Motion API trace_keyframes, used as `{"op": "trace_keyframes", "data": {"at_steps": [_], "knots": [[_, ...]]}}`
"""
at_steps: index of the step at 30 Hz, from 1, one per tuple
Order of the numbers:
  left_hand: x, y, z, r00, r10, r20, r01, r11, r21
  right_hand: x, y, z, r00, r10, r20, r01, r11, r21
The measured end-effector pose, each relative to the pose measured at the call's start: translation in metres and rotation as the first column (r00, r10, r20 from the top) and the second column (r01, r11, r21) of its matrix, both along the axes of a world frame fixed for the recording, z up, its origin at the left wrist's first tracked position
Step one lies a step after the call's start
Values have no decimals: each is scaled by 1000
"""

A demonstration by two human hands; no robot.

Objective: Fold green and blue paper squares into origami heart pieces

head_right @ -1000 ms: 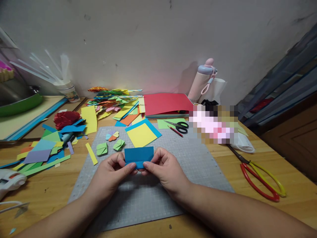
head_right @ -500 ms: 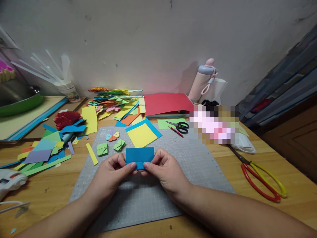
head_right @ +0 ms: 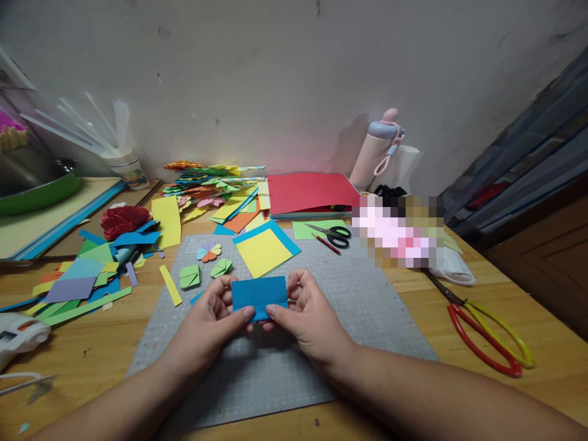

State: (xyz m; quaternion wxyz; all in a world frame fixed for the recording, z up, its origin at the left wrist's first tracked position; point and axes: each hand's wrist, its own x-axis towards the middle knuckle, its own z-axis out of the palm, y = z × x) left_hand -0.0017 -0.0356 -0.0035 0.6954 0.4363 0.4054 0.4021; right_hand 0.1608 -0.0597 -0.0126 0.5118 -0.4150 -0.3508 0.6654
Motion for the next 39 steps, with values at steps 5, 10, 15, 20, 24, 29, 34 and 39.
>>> {"op": "trace_keyframes", "data": {"at_steps": [5, 10, 15, 20, 24, 29, 34, 39], "knots": [[-2, -2, 4, 948, -143, -285, 173, 981, 84, 2, -5, 1, 997, 40, 61, -43, 998, 56], [-6, -3, 4, 921, -146, -362, 212, 966, 149, 3, -7, 2, 991, 83, 103, -92, 992, 88], [-8, -1, 3, 963, -154, -221, 167, 985, 43, 1, -5, 0, 948, 298, 110, -295, 955, -41], [-6, -1, 4, 969, -194, -153, 198, 980, 15, -4, -5, -3, 950, 282, 133, -272, 958, -91], [-5, -2, 2, 974, -135, -184, 143, 989, 31, -6, -5, -1, 955, 265, 133, -247, 960, -135], [-7, -2, -2, 977, -115, -178, 121, 992, 23, -5, -2, 1, 959, 262, 107, -244, 958, -153], [-8, -3, -5, 986, -90, -143, 94, 995, 20, -1, -2, -4, 970, 239, 53, -235, 969, -73], [-9, -2, -5, 984, -64, -166, 67, 998, 9, 1, -1, -5, 971, 239, 22, -236, 969, -75]]}}
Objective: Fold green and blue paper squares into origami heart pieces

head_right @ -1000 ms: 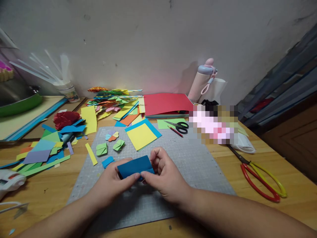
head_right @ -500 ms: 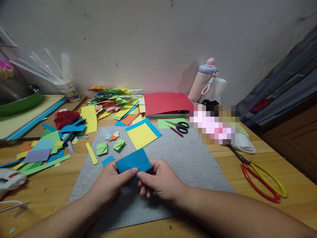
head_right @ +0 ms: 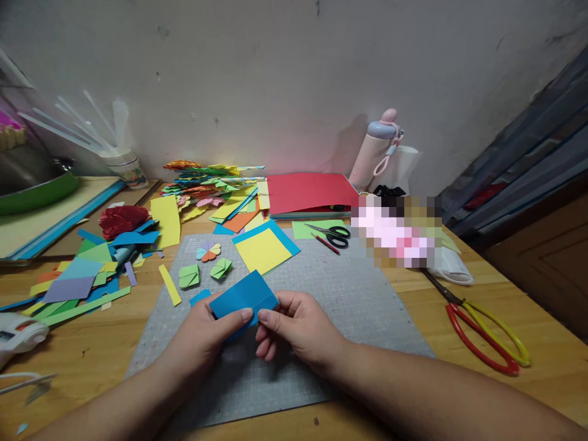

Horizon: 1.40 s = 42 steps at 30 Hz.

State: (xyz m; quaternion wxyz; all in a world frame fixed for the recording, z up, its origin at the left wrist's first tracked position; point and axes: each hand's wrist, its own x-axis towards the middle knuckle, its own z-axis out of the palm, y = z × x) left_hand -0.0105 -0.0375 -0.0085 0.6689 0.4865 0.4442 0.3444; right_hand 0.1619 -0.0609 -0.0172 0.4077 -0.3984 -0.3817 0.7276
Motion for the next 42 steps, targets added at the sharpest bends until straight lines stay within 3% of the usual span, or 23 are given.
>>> {"op": "trace_keyframes", "data": {"at_steps": [5, 17, 22, 28, 31, 37, 42], "knots": [[0, 0, 3, 998, 0, 70, 0, 1000, -2, 4, 1, 1, 998, -59, -1, 59, 997, 41], [-2, 2, 2, 995, -24, 101, 26, 999, -23, 6, 1, 2, 990, -6, -142, 4, 1000, -20], [-2, 2, 7, 977, -210, 48, 210, 978, 5, 11, 2, -3, 989, 140, 50, -143, 989, 42], [1, 2, 5, 992, -120, 38, 121, 993, -5, 8, 2, -4, 976, 183, 117, -182, 983, -23], [2, 1, 5, 984, -174, 35, 175, 984, -32, 7, 0, -1, 956, 260, 137, -256, 966, -48], [-1, 3, 3, 966, -239, -98, 241, 971, 6, 11, 1, 2, 955, 198, 220, -233, 962, 143], [-1, 3, 2, 956, -237, -174, 250, 967, 53, 15, 6, 8, 928, 279, 245, -316, 940, 126]]}}
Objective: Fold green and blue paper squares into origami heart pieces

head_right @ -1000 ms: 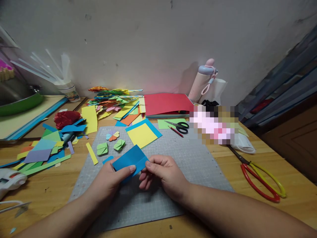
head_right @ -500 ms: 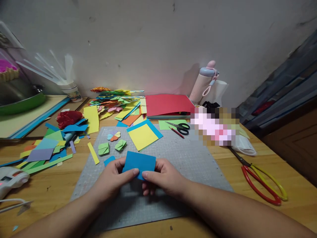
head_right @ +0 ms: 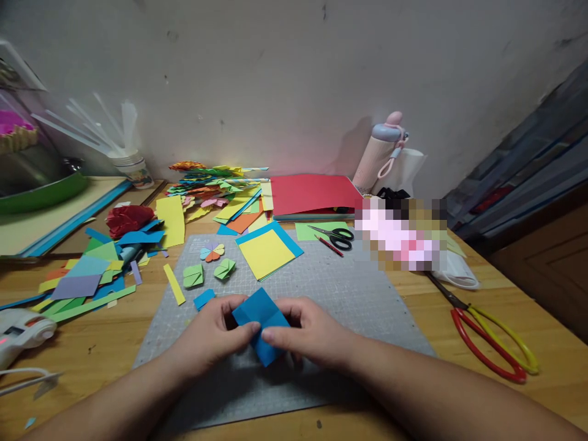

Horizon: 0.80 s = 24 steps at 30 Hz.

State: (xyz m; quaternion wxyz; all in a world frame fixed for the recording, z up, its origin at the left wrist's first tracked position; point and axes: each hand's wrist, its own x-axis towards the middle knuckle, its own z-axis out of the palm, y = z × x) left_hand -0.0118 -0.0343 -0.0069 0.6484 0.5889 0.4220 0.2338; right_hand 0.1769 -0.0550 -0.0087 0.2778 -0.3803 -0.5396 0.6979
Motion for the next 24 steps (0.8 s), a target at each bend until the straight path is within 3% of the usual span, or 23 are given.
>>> {"op": "trace_keyframes", "data": {"at_steps": [3, 7, 10, 14, 16, 24], "knots": [[2, -1, 1, 1000, -10, 20, 10, 1000, 10, -1, 0, 3, 999, -24, 47, 22, 999, 33], [3, 2, 1, 992, 50, 114, -48, 999, -21, -6, -4, -1, 990, -142, -13, 142, 990, -15], [2, 3, 1, 994, 40, 99, -40, 999, -6, -7, -5, -3, 979, -200, -40, 198, 979, -42], [1, 0, -1, 997, -23, 78, 25, 999, -22, 2, -1, 1, 999, 0, -48, -5, 995, -102], [2, -2, -2, 995, -60, 83, 63, 998, -28, 6, 0, 3, 998, 41, -43, -46, 992, -116], [4, 2, -2, 982, -41, 186, 64, 990, -125, -1, -4, 5, 998, -51, -33, 46, 989, -140]]}}
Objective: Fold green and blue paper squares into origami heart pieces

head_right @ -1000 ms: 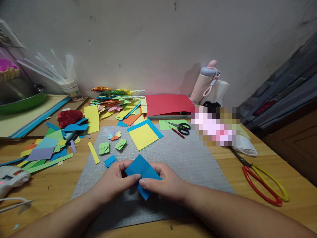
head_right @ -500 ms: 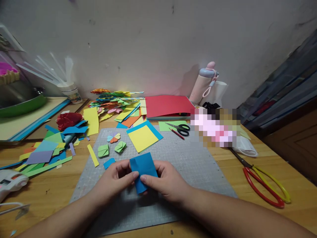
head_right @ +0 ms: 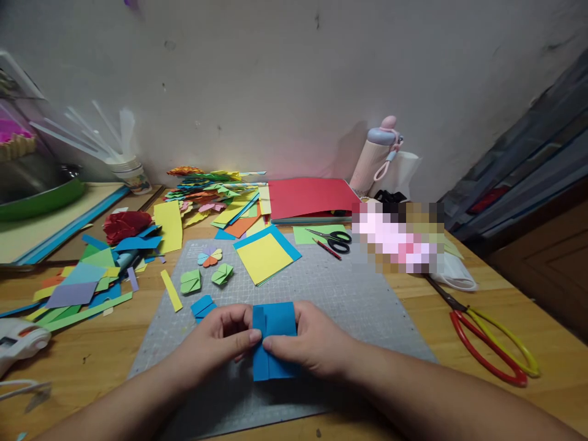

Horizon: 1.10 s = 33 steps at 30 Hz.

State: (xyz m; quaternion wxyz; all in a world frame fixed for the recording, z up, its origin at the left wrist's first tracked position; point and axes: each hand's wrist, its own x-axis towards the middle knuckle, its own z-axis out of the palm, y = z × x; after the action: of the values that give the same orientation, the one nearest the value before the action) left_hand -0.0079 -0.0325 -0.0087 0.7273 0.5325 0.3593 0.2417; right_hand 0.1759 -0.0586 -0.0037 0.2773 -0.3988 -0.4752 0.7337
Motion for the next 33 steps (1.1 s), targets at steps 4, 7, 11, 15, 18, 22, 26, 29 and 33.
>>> {"op": "trace_keyframes", "data": {"at_steps": [4, 7, 11, 15, 18, 22, 26, 29, 33], "knots": [[0, 1, 0, 999, -15, 34, 17, 998, -54, -3, -1, 2, 999, -45, 14, 45, 999, 2], [1, 0, 0, 1000, -3, 20, 5, 998, -64, -5, -2, 2, 997, -55, 48, 54, 998, 9], [2, -2, 0, 999, 30, -10, -31, 998, -59, -6, -5, 1, 995, -50, 82, 49, 999, 12], [0, -1, -1, 1000, 19, 1, -19, 996, -86, -7, -5, 0, 998, -33, 60, 32, 999, 13], [-2, 1, -1, 999, 38, -5, -39, 997, -68, -7, -5, -1, 998, -23, 64, 23, 1000, -4], [-3, 2, 0, 997, 78, 0, -78, 996, -41, -8, -6, -1, 997, -4, 72, 5, 1000, -17], [-3, 1, -2, 999, 45, 18, -44, 996, -72, -9, -5, 1, 999, -24, 40, 25, 999, -26], [-2, 0, -4, 997, 64, 45, -59, 993, -103, -9, -5, 4, 998, -48, 45, 50, 998, -39], [-2, 0, -3, 985, 121, 120, -116, 992, -49, -10, -5, 4, 994, -39, 99, 44, 998, -51]]}}
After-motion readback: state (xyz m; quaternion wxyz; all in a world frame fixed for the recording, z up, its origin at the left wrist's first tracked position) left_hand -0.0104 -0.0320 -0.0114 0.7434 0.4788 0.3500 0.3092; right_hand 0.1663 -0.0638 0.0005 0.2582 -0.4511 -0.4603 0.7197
